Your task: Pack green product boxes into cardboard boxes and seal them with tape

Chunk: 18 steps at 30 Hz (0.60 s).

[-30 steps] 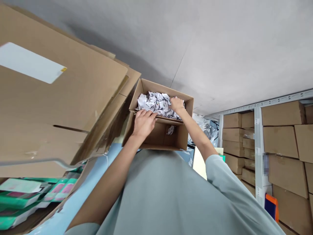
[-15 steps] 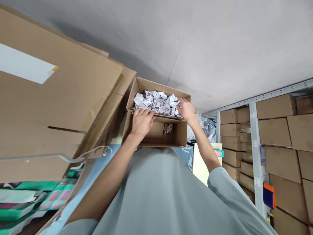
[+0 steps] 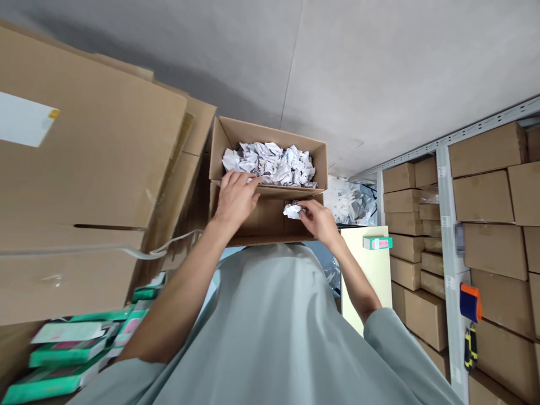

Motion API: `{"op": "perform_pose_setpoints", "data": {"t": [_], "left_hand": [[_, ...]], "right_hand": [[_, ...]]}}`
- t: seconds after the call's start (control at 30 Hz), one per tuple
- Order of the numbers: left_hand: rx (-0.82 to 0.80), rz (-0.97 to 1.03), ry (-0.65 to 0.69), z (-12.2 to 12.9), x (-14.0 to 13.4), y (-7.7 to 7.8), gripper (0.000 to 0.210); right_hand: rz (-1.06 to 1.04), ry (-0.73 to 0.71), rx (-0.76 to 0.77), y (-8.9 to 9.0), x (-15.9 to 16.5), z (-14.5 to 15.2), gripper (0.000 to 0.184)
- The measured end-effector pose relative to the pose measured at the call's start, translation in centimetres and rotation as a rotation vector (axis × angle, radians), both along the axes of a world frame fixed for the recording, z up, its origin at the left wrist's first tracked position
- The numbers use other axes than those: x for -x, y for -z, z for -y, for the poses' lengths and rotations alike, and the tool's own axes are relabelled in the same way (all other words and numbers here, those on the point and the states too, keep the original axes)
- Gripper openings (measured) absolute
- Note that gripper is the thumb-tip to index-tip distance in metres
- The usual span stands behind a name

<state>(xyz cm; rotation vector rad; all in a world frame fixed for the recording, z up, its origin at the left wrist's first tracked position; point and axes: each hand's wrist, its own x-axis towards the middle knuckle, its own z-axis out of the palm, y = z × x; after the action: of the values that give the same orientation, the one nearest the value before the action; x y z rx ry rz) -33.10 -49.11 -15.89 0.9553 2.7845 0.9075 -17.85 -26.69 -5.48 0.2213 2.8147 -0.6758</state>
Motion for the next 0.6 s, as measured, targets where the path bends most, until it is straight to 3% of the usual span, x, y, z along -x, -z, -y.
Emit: {"op": "perform_pose_setpoints", "data": {"t": [0.13,0.23,0.37,0.6], "left_hand": [[-0.018,0.005,-0.019,0.2,-0.7,-0.6,0.058],[-0.003,-0.026,-0.065,0.2,-1.1,-1.1,0.044],[0.016,-0.047,-0.117,0.5,-0.8,-1.1,0.036],[0.075,-0.026,-0.141,2.2,0.2,-0.2,0.038]], "right_hand": [[0.088,-0.048,-0.053,2.0,0.9,1.4,0.035],[0.149,-0.108,-0.085,2.3,1.6,1.9,0.039],[0.166,-0.150,-0.054,1.4,2.2,1.2,0.039],[-0.040,-0.094,0.033,-1.2,4.8,-2.9,0.035]]}}
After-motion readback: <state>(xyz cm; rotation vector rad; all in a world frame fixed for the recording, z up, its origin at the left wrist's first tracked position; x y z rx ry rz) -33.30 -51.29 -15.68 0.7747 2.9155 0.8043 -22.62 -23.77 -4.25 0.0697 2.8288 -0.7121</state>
